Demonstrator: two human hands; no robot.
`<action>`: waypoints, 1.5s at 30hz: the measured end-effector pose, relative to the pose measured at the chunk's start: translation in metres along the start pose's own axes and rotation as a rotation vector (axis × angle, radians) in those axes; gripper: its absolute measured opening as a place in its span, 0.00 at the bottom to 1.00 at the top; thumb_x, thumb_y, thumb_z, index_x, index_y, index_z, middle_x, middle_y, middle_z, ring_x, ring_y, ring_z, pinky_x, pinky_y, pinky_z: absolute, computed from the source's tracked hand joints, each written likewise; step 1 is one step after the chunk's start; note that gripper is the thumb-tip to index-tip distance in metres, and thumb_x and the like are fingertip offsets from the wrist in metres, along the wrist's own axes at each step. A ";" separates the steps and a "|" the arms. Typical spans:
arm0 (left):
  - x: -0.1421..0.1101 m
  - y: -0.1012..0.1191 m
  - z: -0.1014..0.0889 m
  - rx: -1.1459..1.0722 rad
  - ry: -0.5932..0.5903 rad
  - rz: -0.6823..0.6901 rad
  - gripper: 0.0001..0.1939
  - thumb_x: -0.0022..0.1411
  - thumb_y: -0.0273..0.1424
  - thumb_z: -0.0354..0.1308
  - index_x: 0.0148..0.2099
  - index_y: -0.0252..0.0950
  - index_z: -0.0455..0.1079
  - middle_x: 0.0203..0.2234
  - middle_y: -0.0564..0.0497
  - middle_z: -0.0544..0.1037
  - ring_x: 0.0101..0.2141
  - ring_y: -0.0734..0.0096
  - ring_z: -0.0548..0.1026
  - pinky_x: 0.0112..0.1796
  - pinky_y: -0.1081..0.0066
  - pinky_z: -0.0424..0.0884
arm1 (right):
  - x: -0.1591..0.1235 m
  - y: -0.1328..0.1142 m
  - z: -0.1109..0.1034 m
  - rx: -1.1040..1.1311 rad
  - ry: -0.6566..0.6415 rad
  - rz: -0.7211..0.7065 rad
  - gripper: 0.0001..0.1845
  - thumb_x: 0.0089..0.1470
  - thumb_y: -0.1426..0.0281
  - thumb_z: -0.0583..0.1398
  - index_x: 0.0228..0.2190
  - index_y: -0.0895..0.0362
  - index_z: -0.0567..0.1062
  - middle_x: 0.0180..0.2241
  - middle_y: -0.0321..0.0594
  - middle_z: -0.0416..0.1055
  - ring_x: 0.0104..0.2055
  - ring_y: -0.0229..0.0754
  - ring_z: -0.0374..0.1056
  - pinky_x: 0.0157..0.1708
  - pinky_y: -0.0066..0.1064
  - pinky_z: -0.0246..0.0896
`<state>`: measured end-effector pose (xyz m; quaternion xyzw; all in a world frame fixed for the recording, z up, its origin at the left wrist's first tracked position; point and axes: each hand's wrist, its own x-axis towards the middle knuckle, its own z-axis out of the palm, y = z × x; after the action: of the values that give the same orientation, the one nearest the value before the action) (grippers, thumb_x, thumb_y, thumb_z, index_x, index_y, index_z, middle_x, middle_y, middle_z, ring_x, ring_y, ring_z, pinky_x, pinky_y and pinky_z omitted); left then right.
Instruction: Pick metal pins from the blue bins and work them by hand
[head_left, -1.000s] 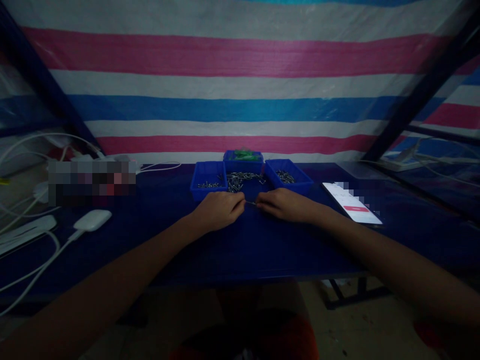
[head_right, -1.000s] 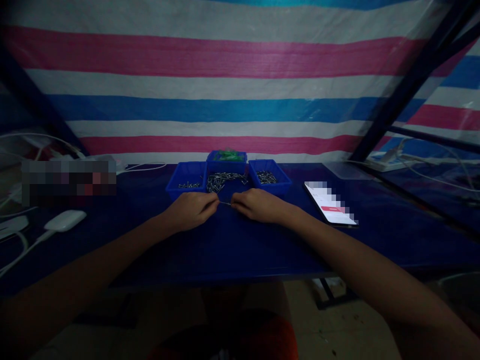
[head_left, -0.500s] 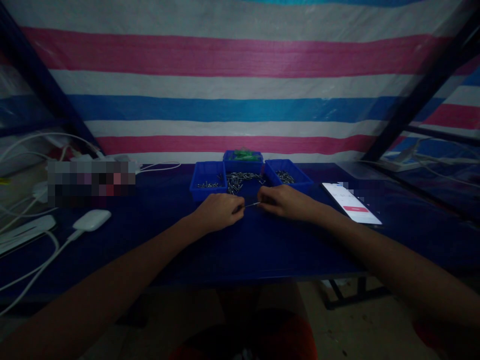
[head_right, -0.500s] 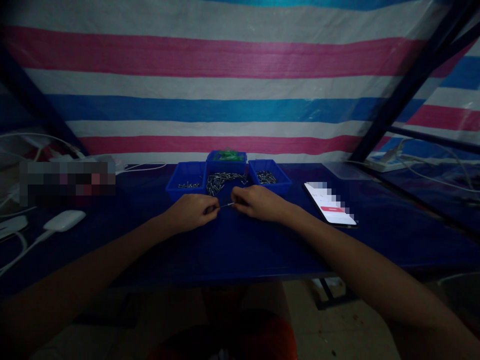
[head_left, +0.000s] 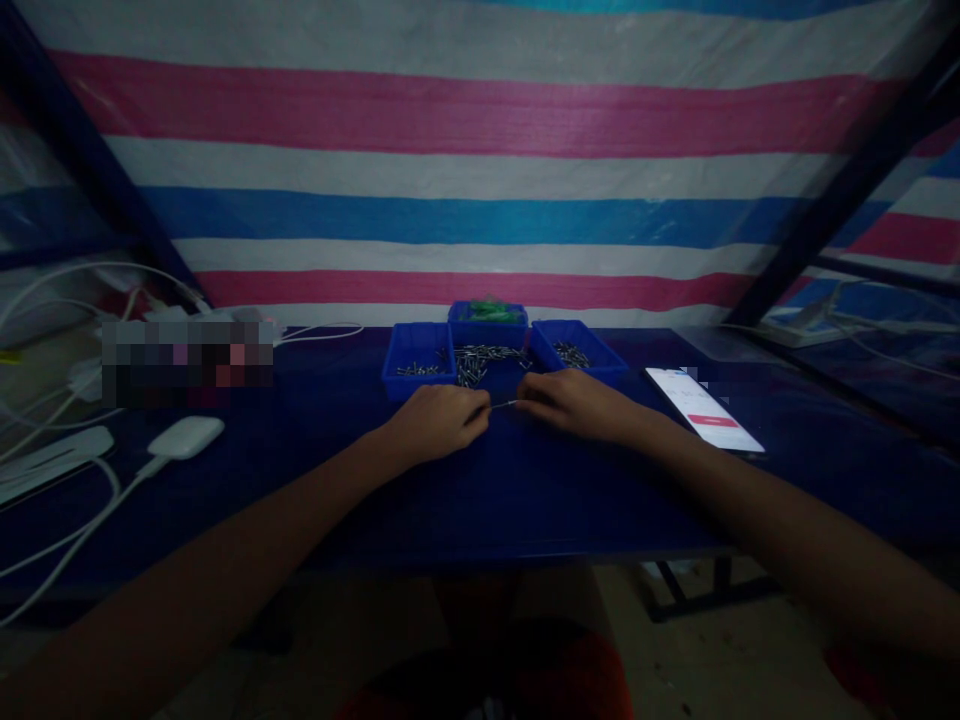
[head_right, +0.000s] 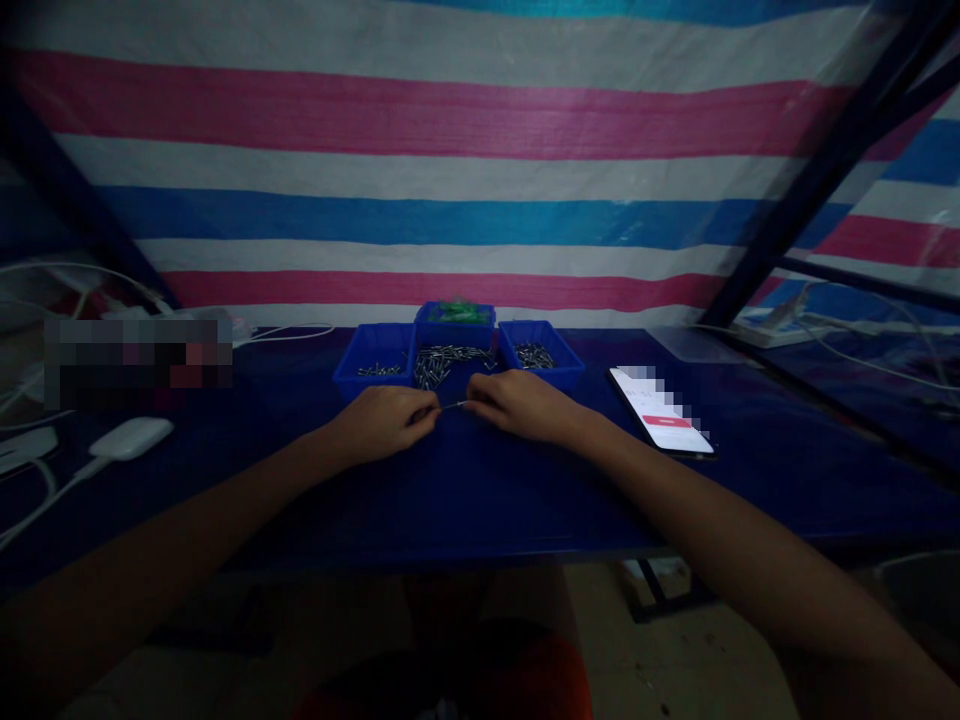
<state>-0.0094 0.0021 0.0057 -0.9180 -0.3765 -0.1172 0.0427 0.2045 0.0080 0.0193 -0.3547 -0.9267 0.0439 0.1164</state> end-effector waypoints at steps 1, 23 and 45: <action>0.000 0.000 0.000 0.009 0.009 -0.004 0.13 0.61 0.33 0.43 0.31 0.36 0.66 0.22 0.52 0.72 0.23 0.74 0.68 0.23 0.72 0.54 | 0.000 0.000 0.000 -0.017 0.000 0.001 0.11 0.58 0.65 0.49 0.32 0.57 0.66 0.26 0.39 0.68 0.25 0.36 0.62 0.26 0.28 0.50; 0.000 -0.001 0.002 0.021 -0.013 0.003 0.13 0.61 0.33 0.42 0.32 0.36 0.65 0.22 0.52 0.72 0.23 0.74 0.68 0.24 0.72 0.53 | 0.000 0.001 0.003 0.035 -0.077 -0.018 0.12 0.59 0.64 0.47 0.30 0.58 0.65 0.24 0.38 0.67 0.23 0.35 0.60 0.25 0.28 0.50; 0.001 -0.002 0.001 -0.038 -0.022 0.025 0.07 0.58 0.31 0.48 0.30 0.36 0.66 0.25 0.54 0.72 0.26 0.75 0.68 0.25 0.74 0.55 | -0.001 0.000 0.000 0.101 -0.090 -0.059 0.02 0.53 0.71 0.53 0.31 0.57 0.63 0.24 0.35 0.65 0.23 0.33 0.59 0.24 0.27 0.49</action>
<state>-0.0104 0.0042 0.0049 -0.9244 -0.3633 -0.1138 0.0227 0.2053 0.0074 0.0189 -0.3186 -0.9376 0.1031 0.0936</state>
